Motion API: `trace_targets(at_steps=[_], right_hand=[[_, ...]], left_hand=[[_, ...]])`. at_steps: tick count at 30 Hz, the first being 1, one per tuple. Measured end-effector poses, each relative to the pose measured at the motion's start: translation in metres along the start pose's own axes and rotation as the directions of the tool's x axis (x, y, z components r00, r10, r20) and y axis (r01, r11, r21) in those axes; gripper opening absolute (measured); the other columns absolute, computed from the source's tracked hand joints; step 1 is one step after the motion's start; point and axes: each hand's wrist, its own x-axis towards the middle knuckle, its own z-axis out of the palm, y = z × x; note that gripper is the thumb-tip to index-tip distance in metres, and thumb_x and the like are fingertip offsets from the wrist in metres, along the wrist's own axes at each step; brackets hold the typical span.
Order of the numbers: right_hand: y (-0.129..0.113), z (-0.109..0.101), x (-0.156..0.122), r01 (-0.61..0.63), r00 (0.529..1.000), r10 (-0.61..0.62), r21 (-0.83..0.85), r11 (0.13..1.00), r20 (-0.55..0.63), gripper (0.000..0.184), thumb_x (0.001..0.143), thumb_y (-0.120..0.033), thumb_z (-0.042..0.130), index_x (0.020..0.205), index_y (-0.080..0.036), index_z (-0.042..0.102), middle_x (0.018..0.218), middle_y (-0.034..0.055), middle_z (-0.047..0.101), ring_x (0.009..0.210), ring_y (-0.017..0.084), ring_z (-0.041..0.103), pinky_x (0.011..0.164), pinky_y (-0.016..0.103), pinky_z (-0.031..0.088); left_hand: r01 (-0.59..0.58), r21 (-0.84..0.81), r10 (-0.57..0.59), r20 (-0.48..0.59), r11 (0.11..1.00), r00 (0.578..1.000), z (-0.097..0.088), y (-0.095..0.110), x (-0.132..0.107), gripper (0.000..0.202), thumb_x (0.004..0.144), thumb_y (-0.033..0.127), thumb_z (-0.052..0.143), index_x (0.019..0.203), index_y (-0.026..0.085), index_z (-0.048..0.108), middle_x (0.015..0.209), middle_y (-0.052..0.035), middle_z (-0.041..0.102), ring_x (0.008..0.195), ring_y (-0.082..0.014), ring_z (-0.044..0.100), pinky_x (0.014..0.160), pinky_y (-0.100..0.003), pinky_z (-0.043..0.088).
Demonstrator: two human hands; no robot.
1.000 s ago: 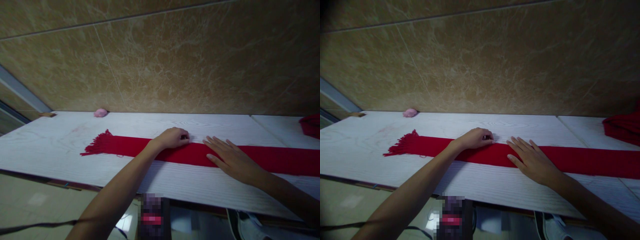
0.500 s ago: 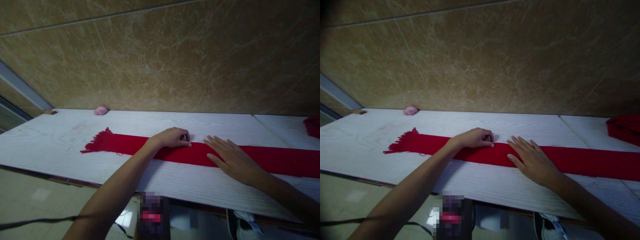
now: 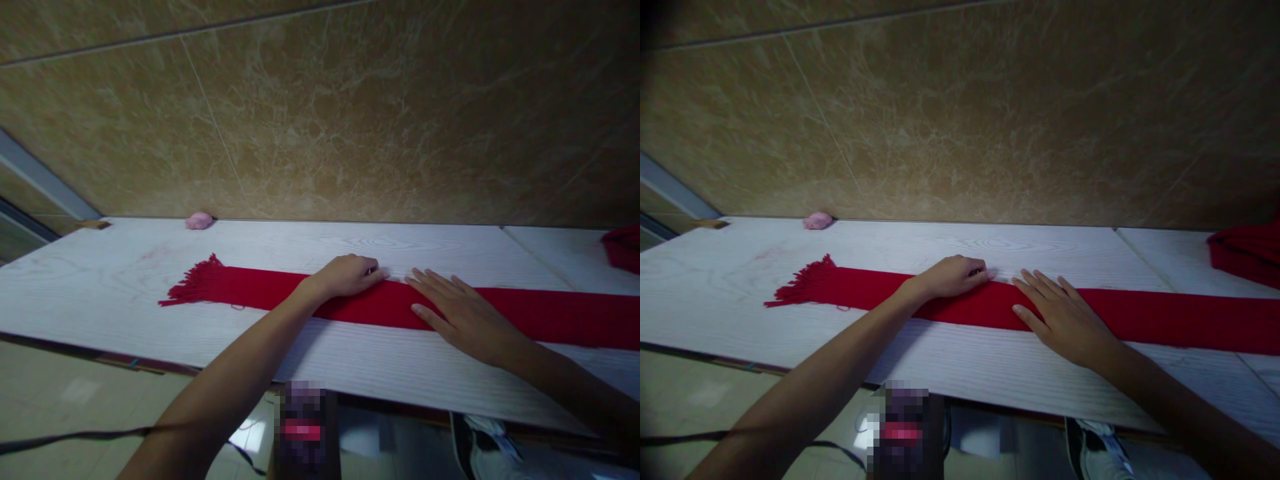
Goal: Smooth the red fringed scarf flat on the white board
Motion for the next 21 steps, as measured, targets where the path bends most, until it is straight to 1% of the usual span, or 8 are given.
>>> trace_targets(at_steps=[2,4,9,13,16,18,21], right_hand=[[-0.001,0.000,0.000,-0.003,1.000,0.003,-0.003,1.000,-0.001,0.073,0.109,-0.065,0.023,0.158,-0.022,0.056,0.165,0.0119,0.046,0.153,0.035,0.045,0.122,0.066,0.040],[-0.001,0.000,0.000,-0.007,1.000,0.007,-0.002,1.000,0.004,0.073,0.109,-0.065,0.023,0.158,-0.022,0.056,0.165,0.0119,0.046,0.153,0.034,0.045,0.122,0.065,0.040],[-0.002,-0.002,0.001,-0.015,1.000,0.015,0.012,1.000,0.008,0.071,0.109,-0.064,0.027,0.158,-0.022,0.056,0.165,0.0129,0.047,0.154,0.034,0.044,0.123,0.065,0.039],[-0.002,-0.001,0.001,-0.026,1.000,0.025,0.028,0.999,0.015,0.070,0.108,-0.063,0.030,0.159,-0.022,0.055,0.166,0.0128,0.046,0.154,0.035,0.043,0.124,0.066,0.038],[-0.002,-0.002,0.001,-0.033,0.999,0.032,0.030,0.999,0.029,0.071,0.108,-0.064,0.028,0.159,-0.022,0.054,0.166,0.0125,0.045,0.155,0.034,0.042,0.125,0.065,0.037],[-0.002,-0.002,0.001,-0.036,0.999,0.035,0.028,0.999,0.034,0.072,0.108,-0.065,0.027,0.159,-0.022,0.054,0.166,0.0124,0.045,0.155,0.034,0.042,0.124,0.065,0.036],[-0.003,-0.003,0.002,-0.039,0.998,0.038,0.028,0.999,0.046,0.074,0.108,-0.066,0.027,0.159,-0.021,0.055,0.166,0.0133,0.045,0.155,0.035,0.042,0.124,0.065,0.036]], left_hand=[[0.006,0.053,-0.006,0.004,0.999,1.000,0.002,0.005,0.001,0.050,0.111,0.052,0.041,0.096,0.018,0.075,0.094,-0.0120,0.078,0.083,-0.0235,0.070,0.077,-0.034,0.050],[-0.009,0.072,0.009,0.003,0.997,1.000,0.002,0.008,0.001,0.051,0.111,0.051,0.039,0.095,0.018,0.075,0.097,-0.0126,0.079,0.086,-0.0246,0.071,0.079,-0.035,0.050],[-0.007,0.064,0.009,-0.020,0.998,1.000,-0.001,0.011,0.000,0.050,0.113,0.049,0.036,0.103,0.018,0.073,0.096,-0.0114,0.078,0.086,-0.0238,0.072,0.082,-0.035,0.052],[0.025,0.108,-0.028,0.031,0.994,0.999,-0.002,0.013,0.000,0.053,0.113,0.050,0.033,0.105,0.018,0.074,0.101,-0.0132,0.079,0.093,-0.0251,0.073,0.087,-0.036,0.053],[0.037,0.146,-0.048,0.072,0.989,0.996,-0.003,0.016,-0.002,0.054,0.113,0.050,0.031,0.106,0.017,0.074,0.103,-0.0148,0.080,0.096,-0.0272,0.075,0.090,-0.039,0.054],[0.036,0.178,-0.052,0.088,0.983,0.995,-0.004,0.019,-0.004,0.053,0.114,0.048,0.030,0.110,0.016,0.073,0.104,-0.0163,0.080,0.097,-0.0291,0.076,0.090,-0.040,0.054],[0.042,0.241,-0.073,0.117,0.970,0.990,-0.004,0.022,-0.006,0.053,0.114,0.048,0.027,0.123,0.014,0.067,0.106,-0.0176,0.079,0.098,-0.0303,0.076,0.087,-0.041,0.056]])
